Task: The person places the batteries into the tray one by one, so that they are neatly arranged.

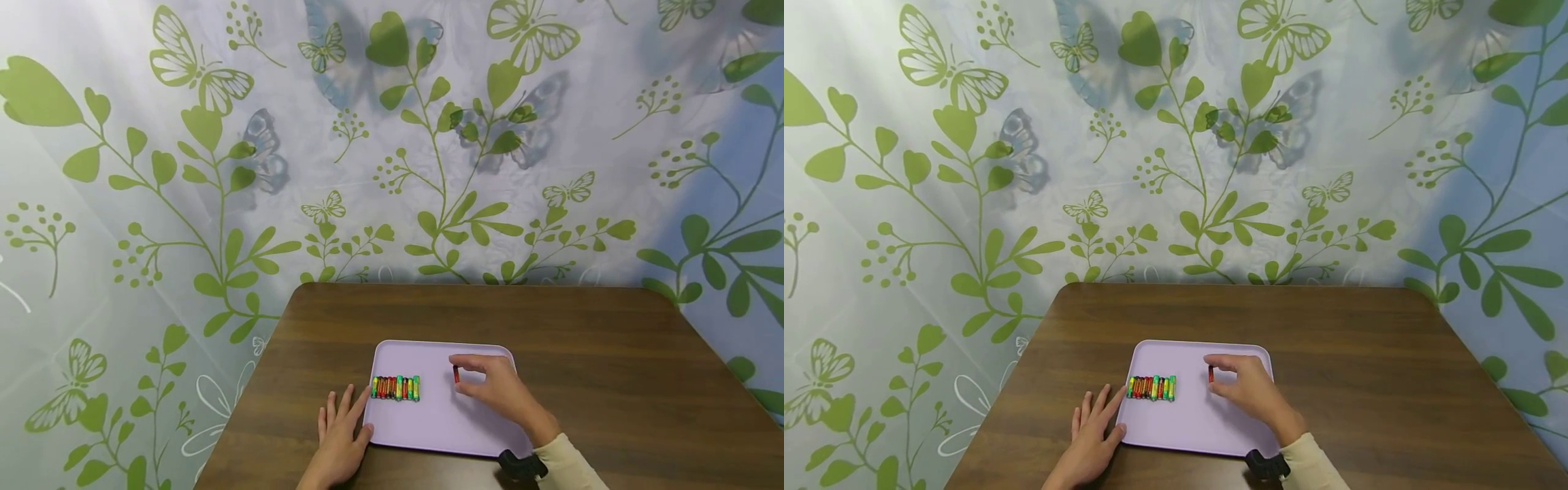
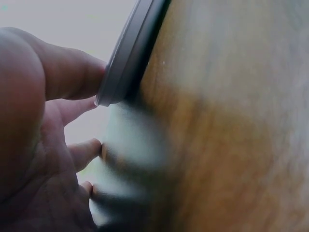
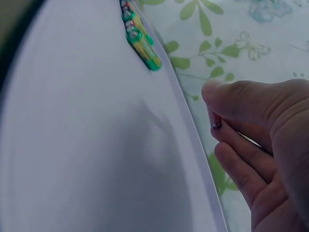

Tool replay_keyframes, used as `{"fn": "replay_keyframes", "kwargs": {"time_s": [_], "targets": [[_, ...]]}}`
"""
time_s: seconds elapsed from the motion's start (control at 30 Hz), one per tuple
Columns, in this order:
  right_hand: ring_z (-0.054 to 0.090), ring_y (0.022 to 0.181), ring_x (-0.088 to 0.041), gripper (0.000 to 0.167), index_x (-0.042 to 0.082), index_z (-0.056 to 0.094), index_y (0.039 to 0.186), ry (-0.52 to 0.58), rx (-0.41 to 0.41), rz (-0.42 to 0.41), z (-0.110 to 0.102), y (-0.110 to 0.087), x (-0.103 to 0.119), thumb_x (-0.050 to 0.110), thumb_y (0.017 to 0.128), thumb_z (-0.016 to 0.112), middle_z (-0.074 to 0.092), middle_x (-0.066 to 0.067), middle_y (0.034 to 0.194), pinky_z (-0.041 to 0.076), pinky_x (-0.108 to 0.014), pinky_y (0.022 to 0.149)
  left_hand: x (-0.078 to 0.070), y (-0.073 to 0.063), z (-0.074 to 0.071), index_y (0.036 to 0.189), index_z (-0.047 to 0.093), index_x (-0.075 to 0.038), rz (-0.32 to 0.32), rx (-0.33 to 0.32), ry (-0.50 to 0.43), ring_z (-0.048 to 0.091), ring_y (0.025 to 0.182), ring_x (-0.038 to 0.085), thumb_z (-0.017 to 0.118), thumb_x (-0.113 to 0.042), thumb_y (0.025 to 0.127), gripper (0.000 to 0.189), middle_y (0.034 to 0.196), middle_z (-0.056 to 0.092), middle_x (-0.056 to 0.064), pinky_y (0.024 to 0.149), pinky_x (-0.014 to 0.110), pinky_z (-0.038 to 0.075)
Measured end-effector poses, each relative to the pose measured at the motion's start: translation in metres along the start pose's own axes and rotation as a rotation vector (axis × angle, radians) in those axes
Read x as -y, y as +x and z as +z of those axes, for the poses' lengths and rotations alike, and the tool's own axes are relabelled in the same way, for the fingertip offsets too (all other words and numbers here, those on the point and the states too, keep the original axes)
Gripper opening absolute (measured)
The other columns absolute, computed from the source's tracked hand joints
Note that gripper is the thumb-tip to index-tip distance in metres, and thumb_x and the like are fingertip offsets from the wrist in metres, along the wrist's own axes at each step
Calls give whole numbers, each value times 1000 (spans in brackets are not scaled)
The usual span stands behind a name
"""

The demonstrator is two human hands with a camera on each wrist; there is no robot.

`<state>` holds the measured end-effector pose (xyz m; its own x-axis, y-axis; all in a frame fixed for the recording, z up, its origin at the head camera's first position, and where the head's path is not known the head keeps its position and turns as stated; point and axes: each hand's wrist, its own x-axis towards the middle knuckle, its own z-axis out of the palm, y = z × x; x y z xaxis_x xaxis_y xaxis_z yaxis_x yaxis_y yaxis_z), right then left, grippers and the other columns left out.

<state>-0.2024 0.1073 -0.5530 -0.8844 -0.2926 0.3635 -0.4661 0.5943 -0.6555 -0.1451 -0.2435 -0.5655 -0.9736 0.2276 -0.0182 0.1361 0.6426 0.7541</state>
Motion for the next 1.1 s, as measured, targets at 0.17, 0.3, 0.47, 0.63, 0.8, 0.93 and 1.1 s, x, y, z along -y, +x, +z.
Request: {"fn": "replay_keyframes", "kwargs": {"time_s": [0.17, 0.3, 0.47, 0.63, 0.8, 0.93, 1.1], "targets": [[81, 111, -30, 44, 7, 81, 129, 9, 36, -1, 15, 7, 8, 10, 86, 92, 82, -3, 126, 65, -46, 98, 0, 1, 0, 167, 48, -19, 0, 2, 0, -7, 164, 63, 68, -17, 104, 66, 178, 24, 30, 124, 79, -13], [81, 111, -29, 44, 7, 81, 129, 18, 62, -17, 26, 11, 13, 9, 86, 92, 82, -3, 127, 65, -45, 98, 0, 2, 0, 167, 47, -18, 1, 1, 1, -7, 164, 63, 68, -17, 104, 66, 178, 24, 31, 124, 79, -13], [81, 112, -26, 44, 9, 81, 128, 30, 76, -10, 40, 14, 15, 9, 85, 92, 83, -1, 126, 65, -41, 98, 0, 3, 1, 167, 48, -18, 2, -2, 0, -7, 163, 64, 68, -16, 104, 66, 178, 24, 31, 124, 79, -13], [79, 115, -22, 45, 7, 81, 128, 26, 79, -17, 52, 17, 18, 6, 84, 91, 83, -2, 125, 63, -41, 101, 0, 3, 2, 166, 48, -18, 0, -5, 1, -6, 163, 64, 69, -17, 104, 66, 178, 24, 31, 124, 80, -12], [77, 118, -20, 45, 7, 82, 126, -38, 83, -29, 61, 20, 21, 7, 82, 92, 83, -2, 123, 62, -42, 103, 1, 3, 2, 166, 49, -17, 1, -5, -6, -6, 163, 64, 69, -17, 104, 66, 178, 24, 31, 124, 80, -12], [79, 116, -23, 46, 7, 82, 126, -95, 78, -54, 66, 22, 22, 7, 81, 93, 84, -4, 122, 63, -44, 101, 1, 2, 2, 166, 49, -17, 6, -11, -6, -6, 164, 63, 69, -16, 104, 66, 178, 25, 31, 124, 80, -12], [79, 115, -26, 47, 6, 81, 126, -126, 59, -61, 71, 22, 26, 8, 81, 94, 83, -7, 121, 63, -45, 101, 2, 2, 2, 166, 49, -18, 6, -17, -5, -5, 164, 63, 69, -17, 104, 66, 178, 25, 30, 124, 79, -12]]}}
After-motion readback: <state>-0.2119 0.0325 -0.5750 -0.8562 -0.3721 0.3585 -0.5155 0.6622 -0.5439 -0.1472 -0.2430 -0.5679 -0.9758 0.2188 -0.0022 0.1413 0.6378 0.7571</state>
